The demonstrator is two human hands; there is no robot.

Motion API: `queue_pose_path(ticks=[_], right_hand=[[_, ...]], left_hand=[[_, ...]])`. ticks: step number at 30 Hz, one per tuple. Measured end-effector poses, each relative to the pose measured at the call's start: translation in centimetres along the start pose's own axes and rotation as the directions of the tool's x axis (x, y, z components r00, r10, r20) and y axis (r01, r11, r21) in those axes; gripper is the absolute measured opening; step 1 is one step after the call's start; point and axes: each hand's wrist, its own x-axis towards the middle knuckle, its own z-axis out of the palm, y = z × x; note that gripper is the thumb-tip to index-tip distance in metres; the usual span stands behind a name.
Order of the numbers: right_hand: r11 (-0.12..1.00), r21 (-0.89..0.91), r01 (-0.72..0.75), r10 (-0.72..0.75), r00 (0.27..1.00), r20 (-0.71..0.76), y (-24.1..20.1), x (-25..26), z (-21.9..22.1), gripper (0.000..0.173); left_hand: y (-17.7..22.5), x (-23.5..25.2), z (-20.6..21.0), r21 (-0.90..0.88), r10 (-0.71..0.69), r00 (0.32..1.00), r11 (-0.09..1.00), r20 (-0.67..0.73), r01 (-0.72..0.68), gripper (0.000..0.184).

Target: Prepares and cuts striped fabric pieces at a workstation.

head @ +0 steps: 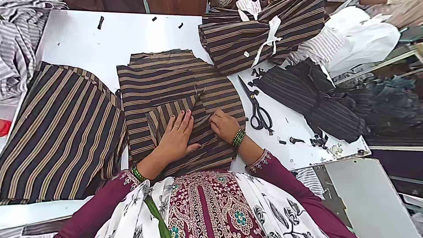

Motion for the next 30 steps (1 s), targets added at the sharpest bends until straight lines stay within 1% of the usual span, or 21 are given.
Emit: queue_pose_path(ticks=[1, 3, 4, 5, 7, 8, 9, 11, 12, 13, 14, 15, 17, 20, 22, 25, 27, 30], right_hand=[[0.994, 0.038, -0.102, 0.099, 0.993, 0.065, -0.2, 0.0, -0.6, 0.026], [0.934, 0.151, -0.323, 0.291, 0.936, 0.199, -0.2, 0.0, -2.0, 0.029], [0.895, 0.221, -0.387, 0.339, 0.913, 0.225, 0.0, -0.1, -2.5, 0.035], [0.858, 0.3, -0.418, 0.361, 0.905, 0.227, 0.2, -0.3, -2.9, 0.042], [0.785, 0.46, -0.415, 0.369, 0.91, 0.191, 0.2, -0.9, -3.2, 0.053], [0.747, 0.535, -0.395, 0.376, 0.914, 0.151, 0.1, -1.1, -3.0, 0.054], [0.697, 0.617, -0.365, 0.39, 0.915, 0.101, -0.2, -1.4, -2.6, 0.051], [0.589, 0.767, -0.256, 0.421, 0.907, -0.02, -0.6, -1.6, -1.3, 0.036], [0.555, 0.809, -0.195, 0.434, 0.897, -0.082, -0.9, -1.6, -0.7, 0.026], [0.532, 0.834, -0.142, 0.446, 0.885, -0.134, -1.2, -1.5, -0.1, 0.02], [0.521, 0.847, -0.104, 0.457, 0.873, -0.174, -1.4, -1.4, 0.4, 0.016], [0.521, 0.849, -0.085, 0.465, 0.863, -0.199, -1.5, -1.3, 0.8, 0.015], [0.556, 0.828, -0.078, 0.463, 0.856, -0.231, -1.2, -1.2, 1.6, 0.018], [0.642, 0.762, -0.089, 0.408, 0.881, -0.241, -0.3, -1.3, 2.4, 0.027], [0.718, 0.688, -0.099, 0.371, 0.892, -0.259, -0.3, -1.0, 2.7, 0.029], [0.819, 0.554, -0.148, 0.341, 0.902, -0.263, -1.0, -0.5, 2.4, 0.029], [0.847, 0.501, -0.179, 0.344, 0.903, -0.258, -1.5, -0.1, 2.2, 0.029], [0.862, 0.473, -0.182, 0.338, 0.902, -0.268, -1.7, -0.1, 2.3, 0.027]], left_hand=[[0.3, -0.5, 0.0, 0.005, 0.024, 0.999, 1.0, 0.021, -0.024, 0.105], [0.9, -1.0, -0.7, -0.03, 0.054, 0.988, 0.998, 0.143, -0.05, 0.101], [1.0, -0.9, -1.2, -0.048, 0.069, 0.976, 0.997, 0.208, -0.06, 0.099], [1.1, -0.6, -1.6, -0.068, 0.09, 0.963, 0.995, 0.253, -0.075, 0.096], [0.8, 0.7, -2.4, -0.116, 0.134, 0.94, 0.988, 0.315, -0.102, 0.087], [0.6, 1.6, -2.9, -0.14, 0.154, 0.927, 0.984, 0.342, -0.112, 0.08], [0.2, 2.7, -3.1, -0.174, 0.18, 0.926, 0.976, 0.332, -0.128, 0.07], [-0.8, 4.8, -2.8, -0.269, 0.224, 0.956, 0.948, 0.187, -0.17, 0.044], [-1.2, 6.0, -2.6, -0.31, 0.229, 0.965, 0.933, 0.126, -0.181, 0.031], [-1.4, 7.0, -2.5, -0.35, 0.219, 0.97, 0.921, 0.108, -0.169, 0.021], [-1.3, 7.9, -2.5, -0.373, 0.193, 0.973, 0.918, 0.127, -0.133, 0.013], [-1.2, 8.7, -2.6, -0.38, 0.167, 0.973, 0.92, 0.159, -0.096, 0.01], [-0.7, 9.6, -3.0, -0.369, 0.116, 0.968, 0.929, 0.223, -0.026, 0.012], [-0.1, 9.9, -3.3, -0.343, 0.057, 0.963, 0.939, 0.264, 0.038, 0.022], [0.2, 10.1, -3.7, -0.333, 0.04, 0.955, 0.941, 0.293, 0.062, 0.027], [0.4, 10.5, -4.1, -0.328, 0.017, 0.936, 0.939, 0.351, 0.105, 0.041], [0.5, 10.5, -4.2, -0.333, 0.018, 0.936, 0.937, 0.351, 0.107, 0.045], [0.5, 10.6, -4.4, -0.349, 0.021, 0.923, 0.929, 0.384, 0.124, 0.047]])
